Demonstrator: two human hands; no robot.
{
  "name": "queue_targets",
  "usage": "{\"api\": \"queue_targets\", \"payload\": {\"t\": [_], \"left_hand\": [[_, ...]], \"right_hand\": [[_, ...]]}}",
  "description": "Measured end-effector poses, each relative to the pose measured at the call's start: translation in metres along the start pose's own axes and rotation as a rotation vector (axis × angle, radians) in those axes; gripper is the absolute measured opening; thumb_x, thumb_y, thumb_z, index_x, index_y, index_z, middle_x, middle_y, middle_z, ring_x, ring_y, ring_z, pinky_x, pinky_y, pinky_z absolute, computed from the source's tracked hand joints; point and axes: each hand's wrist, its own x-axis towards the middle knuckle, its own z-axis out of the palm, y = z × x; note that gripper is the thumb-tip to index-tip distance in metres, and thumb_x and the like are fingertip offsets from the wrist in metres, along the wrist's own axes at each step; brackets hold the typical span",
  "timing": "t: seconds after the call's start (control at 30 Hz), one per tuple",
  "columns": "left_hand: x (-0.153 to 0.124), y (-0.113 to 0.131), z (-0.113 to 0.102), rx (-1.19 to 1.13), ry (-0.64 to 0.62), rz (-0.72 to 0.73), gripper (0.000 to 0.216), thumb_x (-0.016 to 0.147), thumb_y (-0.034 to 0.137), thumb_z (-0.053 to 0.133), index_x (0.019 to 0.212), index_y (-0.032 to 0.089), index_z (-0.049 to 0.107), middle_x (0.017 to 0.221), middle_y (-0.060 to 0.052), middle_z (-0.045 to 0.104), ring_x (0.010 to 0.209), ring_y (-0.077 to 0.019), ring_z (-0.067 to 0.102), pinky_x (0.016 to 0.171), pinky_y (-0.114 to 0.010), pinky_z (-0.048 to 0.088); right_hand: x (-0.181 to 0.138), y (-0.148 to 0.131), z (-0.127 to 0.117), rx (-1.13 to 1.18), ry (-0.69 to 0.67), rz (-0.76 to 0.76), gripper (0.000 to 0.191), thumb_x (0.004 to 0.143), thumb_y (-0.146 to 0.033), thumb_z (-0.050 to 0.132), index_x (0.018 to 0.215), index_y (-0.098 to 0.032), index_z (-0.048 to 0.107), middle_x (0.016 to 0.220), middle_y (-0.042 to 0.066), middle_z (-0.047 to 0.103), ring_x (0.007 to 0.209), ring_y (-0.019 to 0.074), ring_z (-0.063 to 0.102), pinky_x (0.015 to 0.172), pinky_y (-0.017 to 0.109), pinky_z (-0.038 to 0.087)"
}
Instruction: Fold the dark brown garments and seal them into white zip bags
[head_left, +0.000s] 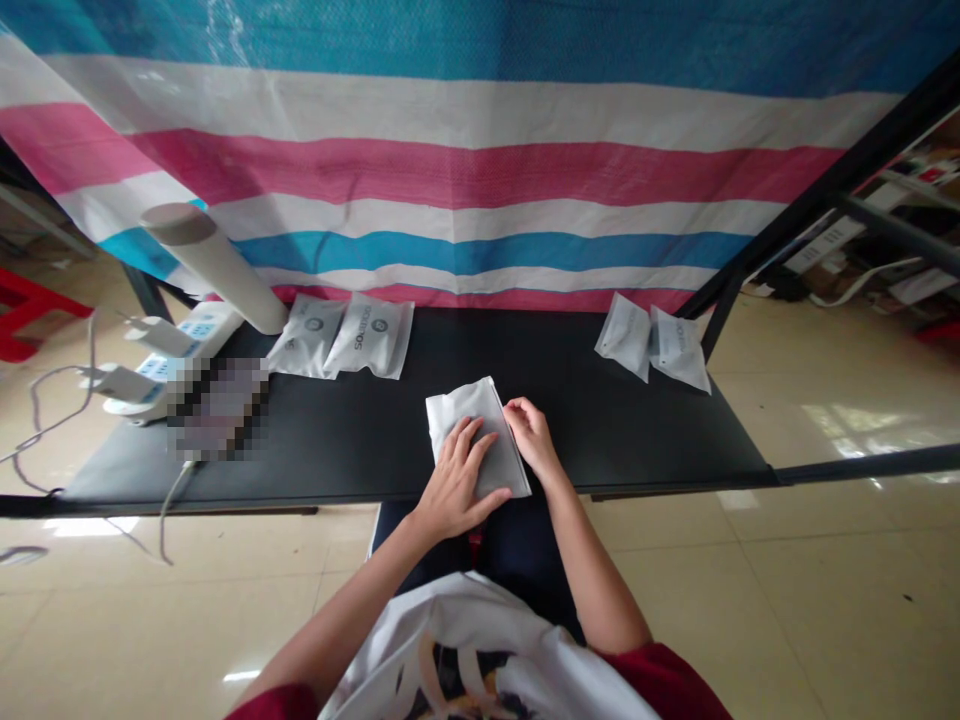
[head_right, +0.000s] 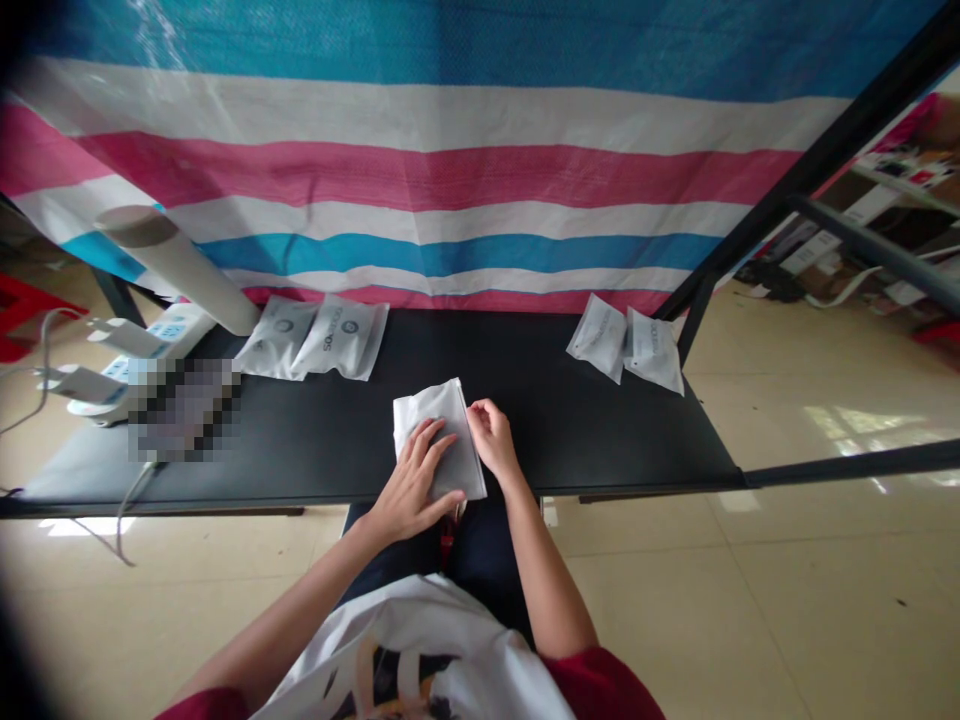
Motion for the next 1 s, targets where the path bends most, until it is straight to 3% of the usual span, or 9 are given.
{"api": "queue_targets", "payload": {"t": [0.13,0.3,0.47,0.63,0.77,0.87,1.0], "left_hand": [[0.005,-0.015,0.007,-0.072,0.071,-0.071,0.087,0.09,0.056,0.053,0.155,0.017,0.01,0.161,-0.022,0.008,0.15,-0.0392,0.005,0.116,-0.062,0.021],[0.008,-0.032,0.015,-0.058,0.211,-0.242,0.08,0.097,0.048,0.042,0.156,0.018,-0.003,0.162,-0.023,0.006,0.151,-0.0377,0.004,0.117,-0.063,0.021],[0.008,-0.042,0.021,0.026,0.124,-0.18,0.084,0.099,0.048,0.038,0.155,0.012,-0.014,0.161,-0.026,0.009,0.15,-0.0354,0.015,0.117,-0.057,0.028],[0.01,-0.041,0.026,0.144,0.095,-0.164,0.087,0.097,0.053,0.037,0.155,0.007,-0.009,0.16,-0.027,0.015,0.149,-0.0365,0.018,0.117,-0.057,0.027],[0.012,-0.038,0.024,0.146,0.088,-0.184,0.088,0.096,0.056,0.039,0.156,0.007,-0.003,0.16,-0.025,0.016,0.149,-0.0364,0.017,0.118,-0.056,0.026],[0.014,-0.033,0.019,0.135,0.061,-0.2,0.085,0.094,0.057,0.043,0.157,0.014,0.007,0.161,-0.019,0.021,0.149,-0.0376,0.015,0.117,-0.057,0.027],[0.017,-0.028,0.018,0.194,0.013,-0.187,0.076,0.09,0.061,0.05,0.153,0.023,0.03,0.158,-0.011,0.033,0.148,-0.0423,0.016,0.114,-0.061,0.026]], "right_hand": [[-0.014,-0.005,-0.004,-0.056,-0.113,-0.007,0.031,0.088,-0.049,0.052,0.094,-0.021,0.064,0.083,0.004,0.068,0.075,0.0192,0.062,0.066,0.028,0.046],[-0.01,-0.009,-0.009,-0.123,-0.224,-0.063,0.034,0.092,-0.042,0.046,0.106,-0.021,0.069,0.1,0.005,0.072,0.089,0.0203,0.066,0.08,0.031,0.049],[-0.004,-0.008,-0.008,-0.193,-0.235,-0.05,0.034,0.091,-0.041,0.052,0.111,-0.02,0.07,0.105,0.008,0.073,0.096,0.0248,0.067,0.085,0.035,0.05],[0.002,-0.012,0.0,-0.461,-0.218,-0.064,0.03,0.082,-0.034,0.068,0.108,-0.02,0.071,0.111,0.013,0.072,0.102,0.031,0.068,0.088,0.038,0.049],[0.004,-0.019,0.001,-0.54,-0.267,-0.071,0.034,0.073,-0.019,0.071,0.107,-0.023,0.069,0.113,0.011,0.071,0.101,0.0288,0.067,0.087,0.035,0.048],[-0.001,-0.016,-0.015,-0.484,-0.232,-0.073,0.027,0.074,-0.022,0.068,0.101,-0.022,0.066,0.105,0.008,0.07,0.095,0.0251,0.065,0.084,0.034,0.047],[-0.01,-0.007,-0.054,-0.297,-0.041,0.005,0.028,0.077,-0.042,0.066,0.096,-0.022,0.059,0.089,0.002,0.065,0.086,0.0227,0.061,0.078,0.033,0.046]]}}
